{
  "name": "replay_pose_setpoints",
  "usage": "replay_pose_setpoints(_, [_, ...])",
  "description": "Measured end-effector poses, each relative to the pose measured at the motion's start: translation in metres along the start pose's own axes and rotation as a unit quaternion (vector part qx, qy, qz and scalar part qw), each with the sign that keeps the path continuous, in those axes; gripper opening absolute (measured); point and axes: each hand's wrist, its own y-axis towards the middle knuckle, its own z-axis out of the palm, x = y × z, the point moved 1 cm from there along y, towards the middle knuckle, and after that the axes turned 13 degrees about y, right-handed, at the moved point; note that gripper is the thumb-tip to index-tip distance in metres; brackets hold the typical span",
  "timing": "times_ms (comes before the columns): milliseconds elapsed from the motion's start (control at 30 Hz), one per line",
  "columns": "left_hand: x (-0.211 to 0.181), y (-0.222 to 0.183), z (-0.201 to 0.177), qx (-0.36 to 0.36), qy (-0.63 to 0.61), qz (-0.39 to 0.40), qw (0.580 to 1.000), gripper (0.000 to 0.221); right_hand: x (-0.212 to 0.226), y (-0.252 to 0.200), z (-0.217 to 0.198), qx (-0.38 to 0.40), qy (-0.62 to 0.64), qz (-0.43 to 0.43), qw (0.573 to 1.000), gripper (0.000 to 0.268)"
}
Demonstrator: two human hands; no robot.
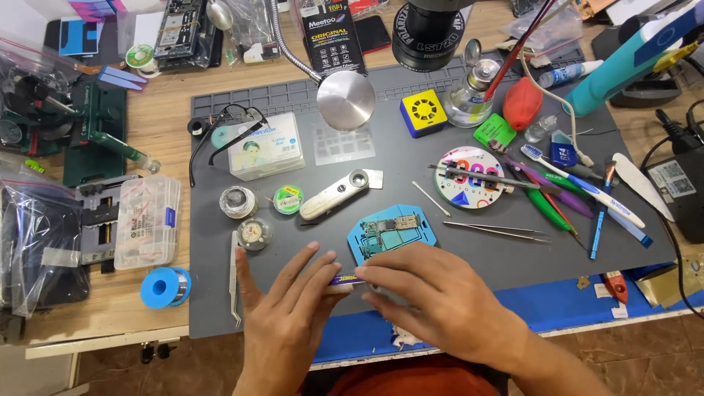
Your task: Desoldering and manipulating small electronic components on a circuit board using tweezers, a probe, and a hot air tool.
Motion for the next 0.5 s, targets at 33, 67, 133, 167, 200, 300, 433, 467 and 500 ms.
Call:
replay_pose_setpoints(33, [-0.006, 0.003, 0.003, 0.007, 0.003, 0.001, 1.0, 0.024, -0.002, -0.003, -0.008, -0.022, 0.097, 0.036, 0.994, 0.037])
replay_pose_setpoints(67, [-0.012, 0.008, 0.006, 0.007, 0.003, 0.002, 1.0, 0.024, -0.004, -0.007, -0.009, -0.022, 0.097, 0.036, 0.994, 0.037])
replay_pose_setpoints(133, [-0.022, 0.017, 0.011, -0.017, -0.093, -0.025, 0.995, 0.03, -0.012, -0.015, -0.013, -0.145, 0.338, 0.082, 0.926, 0.082])
replay_pose_setpoints(167, [-0.028, 0.022, 0.013, -0.016, -0.093, -0.025, 0.995, 0.03, -0.013, -0.011, -0.011, -0.145, 0.339, 0.083, 0.926, 0.082])
replay_pose_setpoints(200, [-0.034, 0.028, 0.015, -0.045, -0.11, -0.015, 0.993, 0.017, -0.015, -0.006, -0.008, -0.105, 0.29, 0.083, 0.948, 0.063])
replay_pose_setpoints(300, [-0.044, 0.037, 0.025, -0.068, -0.146, -0.014, 0.987, 0.018, -0.02, 0.002, -0.003, -0.091, 0.241, 0.087, 0.962, 0.047])
replay_pose_setpoints(433, [-0.029, 0.027, 0.043, -0.007, -0.261, -0.05, 0.964, 0.075, -0.046, -0.001, -0.007, -0.197, 0.367, 0.056, 0.907, 0.041])
replay_pose_setpoints(467, [-0.025, 0.024, 0.047, -0.007, -0.261, -0.05, 0.964, 0.075, -0.056, -0.001, -0.009, -0.196, 0.368, 0.056, 0.907, 0.041])
replay_pose_setpoints(500, [-0.021, 0.021, 0.051, 0.031, -0.294, -0.07, 0.953, 0.08, -0.066, -0.002, -0.011, -0.193, 0.455, 0.081, 0.865, 0.033])
